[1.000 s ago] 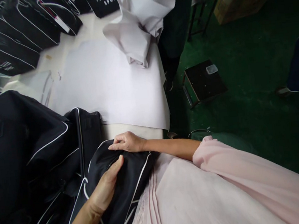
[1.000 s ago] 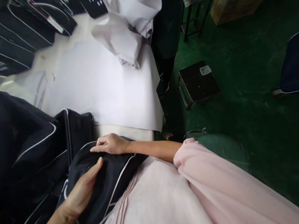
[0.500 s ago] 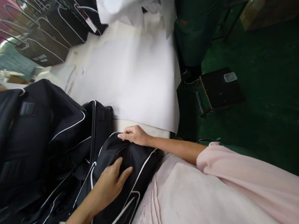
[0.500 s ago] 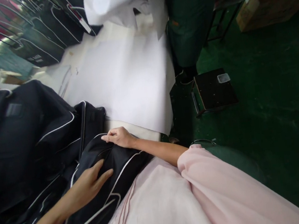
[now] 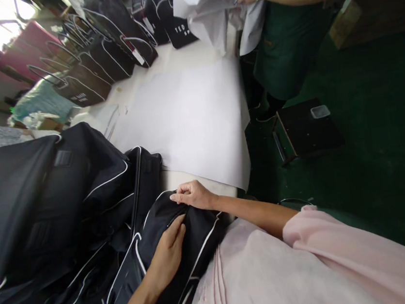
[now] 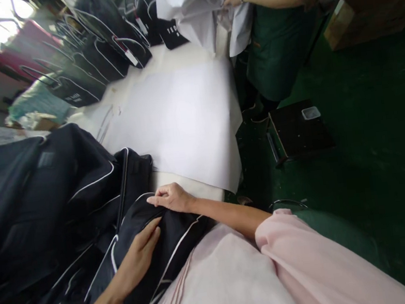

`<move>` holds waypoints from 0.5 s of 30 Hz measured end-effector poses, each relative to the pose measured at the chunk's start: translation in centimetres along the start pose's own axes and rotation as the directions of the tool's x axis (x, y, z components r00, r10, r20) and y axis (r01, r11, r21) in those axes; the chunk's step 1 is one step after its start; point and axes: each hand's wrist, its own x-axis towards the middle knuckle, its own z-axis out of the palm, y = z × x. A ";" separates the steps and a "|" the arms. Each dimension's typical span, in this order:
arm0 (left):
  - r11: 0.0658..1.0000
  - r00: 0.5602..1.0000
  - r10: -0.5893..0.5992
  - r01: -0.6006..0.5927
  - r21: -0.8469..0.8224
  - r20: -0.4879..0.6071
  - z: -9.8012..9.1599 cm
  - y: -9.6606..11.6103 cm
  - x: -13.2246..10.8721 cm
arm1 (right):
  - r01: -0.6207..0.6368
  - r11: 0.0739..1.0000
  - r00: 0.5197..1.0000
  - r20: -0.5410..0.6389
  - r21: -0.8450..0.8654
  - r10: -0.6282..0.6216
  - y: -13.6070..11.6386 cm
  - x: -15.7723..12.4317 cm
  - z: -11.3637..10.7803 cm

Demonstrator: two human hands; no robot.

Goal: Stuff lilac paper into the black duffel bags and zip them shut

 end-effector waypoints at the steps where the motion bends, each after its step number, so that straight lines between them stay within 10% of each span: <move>1: 0.992 0.996 0.082 -0.078 0.099 -0.029 -0.5 -0.5 -0.9 | 0.020 1.000 1.000 0.014 -0.017 -0.020 0.0 -0.2 -0.1; 7: 0.843 0.974 0.225 -0.188 0.503 -0.015 -3.5 -3.2 -3.1 | 0.060 0.998 0.998 -0.020 0.007 -0.059 0.3 -0.2 0.2; 15: 0.879 0.871 0.127 -0.321 0.354 0.475 -5.5 -2.0 1.8 | 0.011 0.998 0.999 -0.039 0.059 -0.009 0.1 -0.3 1.4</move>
